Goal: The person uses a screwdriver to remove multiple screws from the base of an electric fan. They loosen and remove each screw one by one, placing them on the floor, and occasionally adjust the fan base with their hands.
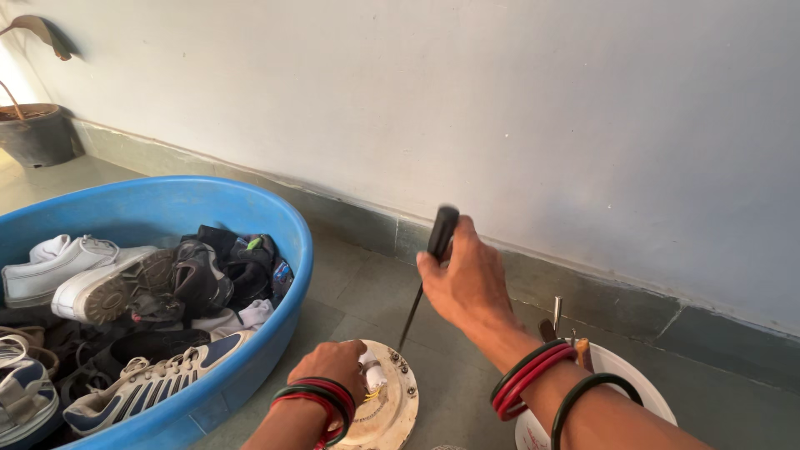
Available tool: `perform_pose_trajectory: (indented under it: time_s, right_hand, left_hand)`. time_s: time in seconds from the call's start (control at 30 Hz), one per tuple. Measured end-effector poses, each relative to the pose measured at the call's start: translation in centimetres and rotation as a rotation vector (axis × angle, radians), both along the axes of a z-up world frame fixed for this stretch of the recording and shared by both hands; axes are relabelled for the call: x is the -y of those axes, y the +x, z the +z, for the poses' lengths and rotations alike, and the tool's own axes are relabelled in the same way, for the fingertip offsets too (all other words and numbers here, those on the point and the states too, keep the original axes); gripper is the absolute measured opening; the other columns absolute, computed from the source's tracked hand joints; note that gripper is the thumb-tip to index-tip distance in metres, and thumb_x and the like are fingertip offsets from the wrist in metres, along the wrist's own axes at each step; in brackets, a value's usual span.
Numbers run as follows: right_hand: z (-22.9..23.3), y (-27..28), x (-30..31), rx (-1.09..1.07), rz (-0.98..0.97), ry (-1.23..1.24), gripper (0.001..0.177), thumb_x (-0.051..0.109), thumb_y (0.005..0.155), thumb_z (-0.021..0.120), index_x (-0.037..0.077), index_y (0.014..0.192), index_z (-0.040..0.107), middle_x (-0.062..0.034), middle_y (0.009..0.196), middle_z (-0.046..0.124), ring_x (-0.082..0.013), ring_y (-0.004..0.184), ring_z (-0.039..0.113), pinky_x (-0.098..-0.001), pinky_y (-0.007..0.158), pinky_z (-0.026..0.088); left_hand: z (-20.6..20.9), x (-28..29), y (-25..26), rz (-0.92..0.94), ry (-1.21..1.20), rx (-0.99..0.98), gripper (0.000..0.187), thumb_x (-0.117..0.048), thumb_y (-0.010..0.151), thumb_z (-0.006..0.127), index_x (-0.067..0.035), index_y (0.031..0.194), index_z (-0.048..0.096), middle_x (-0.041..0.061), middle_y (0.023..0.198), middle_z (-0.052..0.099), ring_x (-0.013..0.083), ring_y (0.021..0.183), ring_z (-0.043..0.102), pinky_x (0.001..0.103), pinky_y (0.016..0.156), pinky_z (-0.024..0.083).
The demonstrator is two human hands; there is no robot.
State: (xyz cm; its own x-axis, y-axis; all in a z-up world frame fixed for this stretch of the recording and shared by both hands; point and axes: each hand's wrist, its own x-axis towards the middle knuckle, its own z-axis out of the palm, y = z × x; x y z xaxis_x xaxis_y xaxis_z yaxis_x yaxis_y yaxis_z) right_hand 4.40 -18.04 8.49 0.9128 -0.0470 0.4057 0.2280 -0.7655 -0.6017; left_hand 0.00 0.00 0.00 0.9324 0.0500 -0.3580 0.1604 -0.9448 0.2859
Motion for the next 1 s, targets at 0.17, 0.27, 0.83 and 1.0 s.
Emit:
perform_pose_trajectory:
  time_s: [0.17, 0.27, 0.83, 1.0]
  right_hand:
    - [0.3, -2.5, -1.0, -0.068, 0.097, 0.010, 0.066, 0.014, 0.085, 0.073, 0.012, 0.136, 0.032, -0.0172, 0.079, 0.072, -0.0351, 0.072, 0.077, -0.0453, 0.069, 0.062]
    - [0.7, -3.0, -1.2, -0.098, 0.115, -0.050, 0.072, 0.013, 0.085, 0.072, 0.015, 0.141, 0.026, -0.0185, 0.074, 0.072, -0.0367, 0.068, 0.075, -0.0465, 0.067, 0.060]
    - [1.3, -3.5, -1.2, -0.113, 0.159, -0.164, 0.063, 0.017, 0.083, 0.072, 0.010, 0.131, 0.032, -0.0194, 0.072, 0.067, -0.0385, 0.065, 0.073, -0.0483, 0.062, 0.060]
    - [1.2, -3.5, -0.9, -0.126, 0.155, -0.188, 0.063, 0.019, 0.082, 0.072, 0.007, 0.130, 0.033, -0.0185, 0.072, 0.065, -0.0373, 0.064, 0.073, -0.0479, 0.059, 0.060]
  left_hand:
    - [1.3, 1.9, -1.0, -0.055, 0.031, 0.007, 0.052, -0.042, 0.091, 0.073, -0.023, 0.137, 0.059, 0.011, 0.139, 0.059, 0.0325, 0.126, 0.062, 0.046, 0.103, 0.053]
    - [0.7, 3.1, -0.9, -0.116, 0.061, 0.012, 0.057, -0.037, 0.091, 0.075, -0.023, 0.142, 0.051, 0.016, 0.140, 0.052, 0.0345, 0.125, 0.061, 0.045, 0.101, 0.053]
    - [0.3, 3.5, -2.4, -0.360, 0.276, 0.149, 0.027, -0.007, 0.088, 0.071, -0.009, 0.115, 0.070, 0.018, 0.128, 0.058, 0.0314, 0.117, 0.063, 0.041, 0.091, 0.057]
    - [0.8, 3.6, -2.5, -0.377, 0.279, 0.131, 0.030, -0.003, 0.084, 0.074, -0.005, 0.114, 0.071, 0.019, 0.127, 0.058, 0.0314, 0.117, 0.063, 0.041, 0.091, 0.058]
